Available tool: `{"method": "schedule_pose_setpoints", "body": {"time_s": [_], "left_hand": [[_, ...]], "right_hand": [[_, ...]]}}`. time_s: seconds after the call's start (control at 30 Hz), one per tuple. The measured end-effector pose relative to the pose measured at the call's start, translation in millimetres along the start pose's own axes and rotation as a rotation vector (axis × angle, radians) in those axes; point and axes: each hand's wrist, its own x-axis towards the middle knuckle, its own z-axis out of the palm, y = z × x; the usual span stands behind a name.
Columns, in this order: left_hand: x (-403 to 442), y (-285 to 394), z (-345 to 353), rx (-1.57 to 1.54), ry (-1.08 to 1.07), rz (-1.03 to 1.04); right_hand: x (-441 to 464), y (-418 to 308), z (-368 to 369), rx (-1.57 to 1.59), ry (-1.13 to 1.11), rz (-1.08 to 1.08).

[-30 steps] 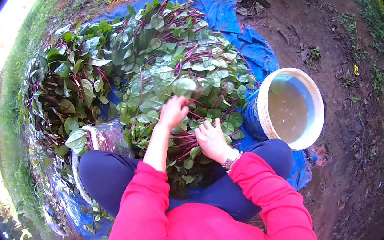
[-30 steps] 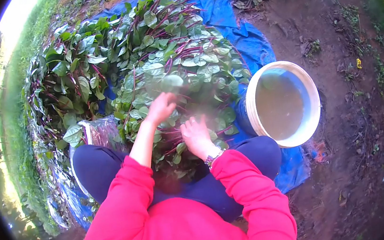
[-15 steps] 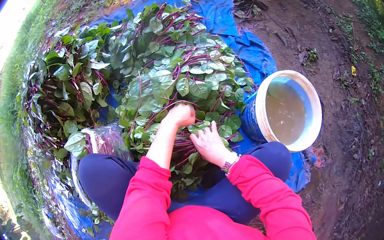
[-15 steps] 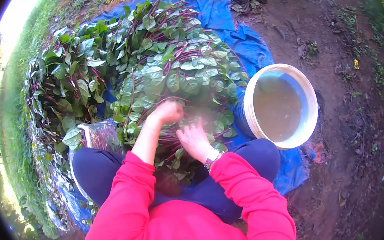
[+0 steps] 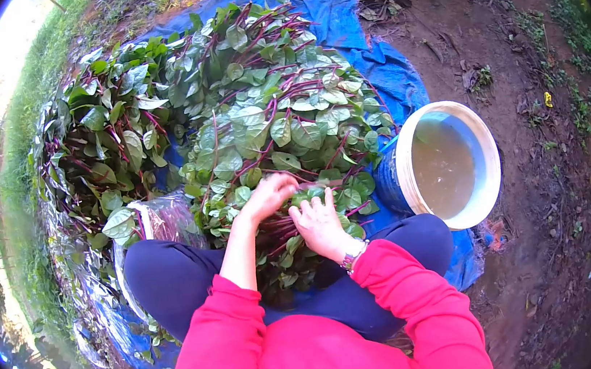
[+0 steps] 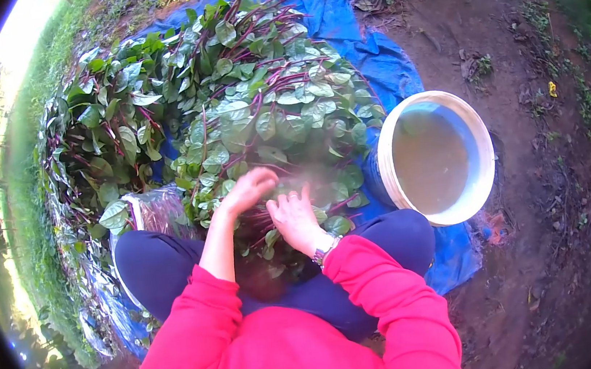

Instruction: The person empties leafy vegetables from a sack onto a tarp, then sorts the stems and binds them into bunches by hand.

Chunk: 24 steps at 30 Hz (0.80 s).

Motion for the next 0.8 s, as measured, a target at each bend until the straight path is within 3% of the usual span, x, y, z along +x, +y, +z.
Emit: {"method": "schedule_pose_setpoints", "body": {"time_s": [0.07, 0.2, 0.23, 0.3, 0.33, 0.4, 0.43, 0.47, 0.63, 0.73, 0.8], "left_hand": [[-17.6, 9.2, -1.0, -0.109, -0.210, -0.236], [-20.8, -4.6, -5.5, -0.325, -0.272, -0.193], [-17.9, -8.6, -7.2, -0.302, -0.349, -0.247], [-9.8, -13.8, -6.9, -0.203, -0.445, -0.277], [-2.9, -14.9, -4.3, -0.202, -0.446, -0.275], [12.4, -21.4, 6.1, 0.137, -0.177, -0.095], [21.9, -27.8, 16.3, 0.464, 0.056, -0.008], [24.4, -34.8, 27.7, 0.616, 0.168, -0.088], [47.7, -46.4, 38.3, 0.924, 0.138, -0.031], [48.3, -32.6, 29.4, 1.011, -0.035, -0.068], [41.3, -23.9, 21.2, 0.977, 0.022, -0.013]], "right_hand": [[-0.9, -1.1, 1.1, -0.001, 0.131, -0.018], [-2.9, 2.7, 0.2, -0.019, 0.396, -0.060], [-4.7, 4.6, 1.0, -0.021, 0.394, -0.058], [-6.2, 9.2, 4.2, 0.019, 0.074, 0.039], [-6.2, 11.4, 6.2, 0.018, 0.074, 0.040], [-5.9, 14.5, 9.5, 0.046, -0.011, -0.024], [-5.7, 13.9, 4.9, 0.054, 0.004, -0.055], [-5.3, 12.6, 5.5, 0.051, 0.001, -0.059], [-4.5, 9.6, 7.6, 0.085, -0.034, -0.022], [-3.3, 8.1, 8.4, 0.108, -0.025, -0.013], [-2.1, 7.9, 7.7, 0.081, -0.064, 0.019]]}}
